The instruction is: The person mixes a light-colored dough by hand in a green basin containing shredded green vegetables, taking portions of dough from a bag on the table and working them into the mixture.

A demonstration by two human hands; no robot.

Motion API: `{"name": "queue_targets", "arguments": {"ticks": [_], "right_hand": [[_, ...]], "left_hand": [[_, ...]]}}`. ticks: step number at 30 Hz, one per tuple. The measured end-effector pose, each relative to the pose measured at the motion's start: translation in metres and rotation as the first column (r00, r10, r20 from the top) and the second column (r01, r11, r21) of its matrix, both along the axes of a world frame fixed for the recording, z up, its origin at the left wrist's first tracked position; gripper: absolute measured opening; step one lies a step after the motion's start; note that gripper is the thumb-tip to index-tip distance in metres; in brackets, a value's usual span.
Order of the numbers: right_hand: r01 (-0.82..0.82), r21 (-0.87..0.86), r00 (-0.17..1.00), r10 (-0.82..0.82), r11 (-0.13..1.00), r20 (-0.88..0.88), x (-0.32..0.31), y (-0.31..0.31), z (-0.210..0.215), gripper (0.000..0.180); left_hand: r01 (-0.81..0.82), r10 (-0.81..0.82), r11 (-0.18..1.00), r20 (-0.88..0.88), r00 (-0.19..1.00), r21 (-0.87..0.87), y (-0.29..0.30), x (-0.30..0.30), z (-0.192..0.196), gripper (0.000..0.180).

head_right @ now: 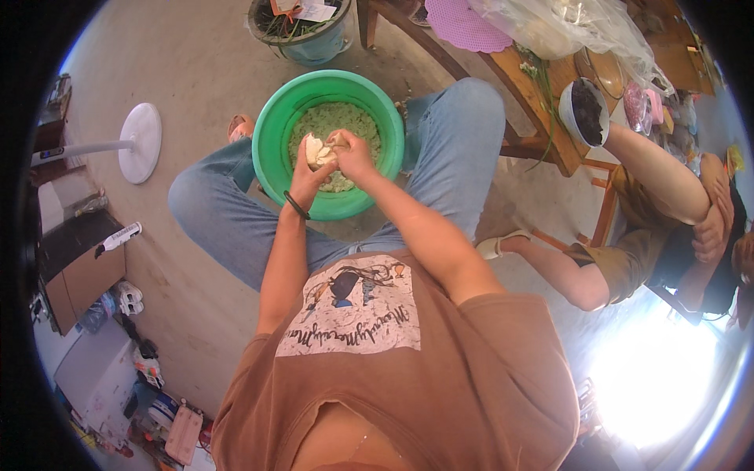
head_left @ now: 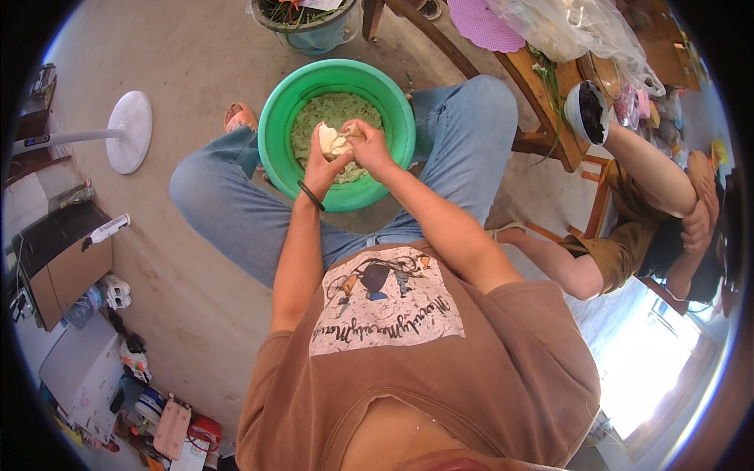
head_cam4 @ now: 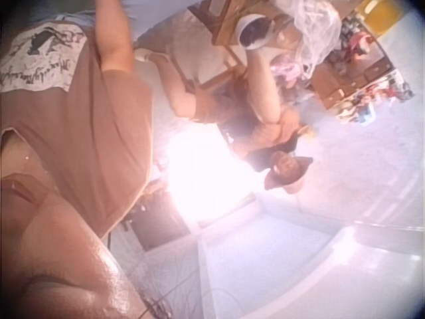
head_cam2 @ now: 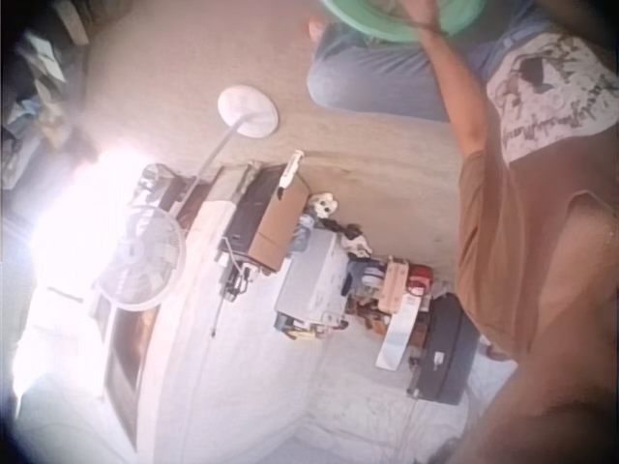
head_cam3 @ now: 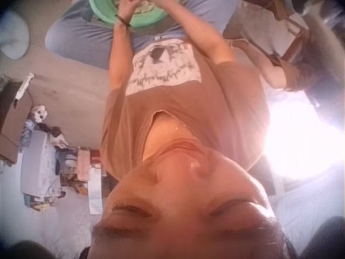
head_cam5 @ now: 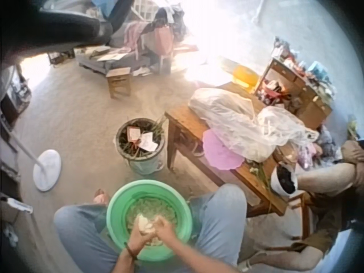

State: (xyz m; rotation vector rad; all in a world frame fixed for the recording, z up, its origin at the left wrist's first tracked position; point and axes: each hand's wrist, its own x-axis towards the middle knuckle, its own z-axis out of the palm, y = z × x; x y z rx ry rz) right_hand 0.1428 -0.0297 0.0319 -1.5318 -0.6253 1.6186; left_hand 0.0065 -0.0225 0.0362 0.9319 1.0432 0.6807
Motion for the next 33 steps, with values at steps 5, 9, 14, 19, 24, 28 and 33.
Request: {"name": "queue_targets", "arguments": {"ticks": [5, 9, 14, 19, 24, 28, 33], "right_hand": [[-0.061, 0.248, 0.983, 0.016, 0.967, 0.18, -0.003, -0.002, -0.016, 0.021], [-0.134, 0.367, 0.972, 0.05, 0.921, 0.228, -0.001, -0.006, -0.029, 0.028], [-0.274, 0.038, 0.961, 0.276, 0.961, -0.033, -0.001, -0.008, 0.005, 0.037], [-0.226, 0.02, 0.967, 0.227, 0.974, -0.114, 0.0, -0.001, 0.008, 0.037], [-0.262, 0.293, 0.958, 0.211, 0.92, 0.194, 0.001, -0.006, -0.018, 0.036], [-0.246, 0.142, 0.959, 0.219, 0.959, 0.18, 0.005, -0.005, -0.026, 0.027], [-0.171, 0.178, 0.927, 0.098, 0.969, 0.361, 0.001, 0.0, -0.039, 0.018]], "left_hand": [[-0.129, 0.13, 0.989, -0.012, 0.991, 0.069, -0.002, 0.008, -0.006, 0.059], [-0.261, 0.261, 0.956, 0.02, 0.965, 0.135, 0.004, 0.016, -0.027, 0.042], [-0.336, 0.346, 0.927, -0.037, 0.937, 0.169, 0.005, 0.011, -0.036, 0.031], [-0.366, 0.386, 0.907, -0.065, 0.92, 0.206, 0.007, 0.011, -0.047, 0.022], [-0.398, 0.419, 0.897, -0.08, 0.905, 0.195, 0.007, 0.014, -0.055, 0.024], [-0.371, 0.407, 0.902, -0.148, 0.901, 0.22, 0.005, 0.015, -0.063, 0.023], [-0.301, 0.336, 0.933, -0.181, 0.924, 0.197, 0.003, 0.017, -0.053, 0.017]]}}
